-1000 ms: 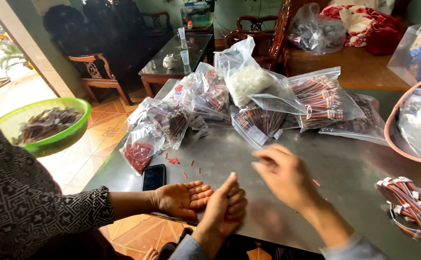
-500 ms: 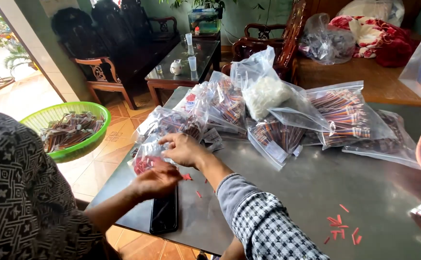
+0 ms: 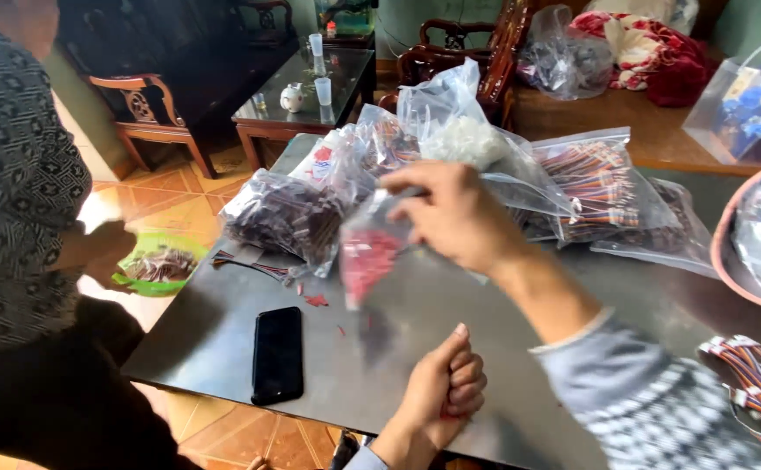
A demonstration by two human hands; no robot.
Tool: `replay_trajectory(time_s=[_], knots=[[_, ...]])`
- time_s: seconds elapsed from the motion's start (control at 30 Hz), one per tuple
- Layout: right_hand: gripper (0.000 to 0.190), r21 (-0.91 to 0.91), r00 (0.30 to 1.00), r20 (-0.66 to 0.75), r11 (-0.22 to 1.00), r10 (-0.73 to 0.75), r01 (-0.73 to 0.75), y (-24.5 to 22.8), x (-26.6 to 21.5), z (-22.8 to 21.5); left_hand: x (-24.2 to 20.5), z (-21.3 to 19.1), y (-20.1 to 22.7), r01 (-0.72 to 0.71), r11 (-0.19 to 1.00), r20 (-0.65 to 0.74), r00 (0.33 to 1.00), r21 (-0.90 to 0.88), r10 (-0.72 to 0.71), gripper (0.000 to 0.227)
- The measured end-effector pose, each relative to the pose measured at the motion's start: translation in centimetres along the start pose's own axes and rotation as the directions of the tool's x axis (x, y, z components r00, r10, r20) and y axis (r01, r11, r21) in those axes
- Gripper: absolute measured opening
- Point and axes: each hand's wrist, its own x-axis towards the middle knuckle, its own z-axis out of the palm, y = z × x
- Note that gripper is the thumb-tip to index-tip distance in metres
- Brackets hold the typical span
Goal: Assembling small electronic wire components with connectors and packaging them into plastic bags.
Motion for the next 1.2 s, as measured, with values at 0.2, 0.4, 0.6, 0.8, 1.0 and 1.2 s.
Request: replay_trajectory(time_s=[0.2, 0.4, 0.6, 0.8, 1.0, 1.2], knots=[[0.023, -0.337, 0.979, -0.182, 0.941, -0.096, 0.03, 5.8, -6.9, -8.5, -0.1, -0.4, 0.4, 0.023, 0.992, 0.1, 0.995, -0.123, -0.011, 0.052], [0.036, -0.434, 0.978, -0.201, 0.89, 0.057, -0.141, 9.0, -11.7, -11.7, -1.3, 1.5, 0.7, -0.084, 0.996, 0.046, 0.995, -0.036, 0.086, 0.053], [0.055, -0.289, 0.871, 0.156, 0.864, 0.466, -0.411, 9.2, -11.8, -9.6, -1.7, 1.7, 0.5, -0.138, 0.99, 0.023, 0.99, 0.017, 0.138, 0.052], [0.042, -0.646, 0.998, 0.001, 0.761, -0.068, 0.053, 12.8, -10.6, -10.1, -1.6, 1.7, 0.6, -0.126, 0.99, -0.028, 0.991, 0.06, 0.128, 0.052], [0.014, -0.578, 0.99, 0.005, 0.809, 0.139, -0.11, 13.9, -11.2, -10.8, -1.3, 1.7, 0.8, -0.117, 0.991, -0.027, 0.993, 0.057, 0.119, 0.053], [0.021, -0.368, 0.967, -0.254, 0.922, 0.022, -0.118, 11.3, -11.9, -9.8, -0.1, -0.6, 0.8, -0.135, 0.99, 0.073, 0.988, -0.034, 0.137, 0.052]])
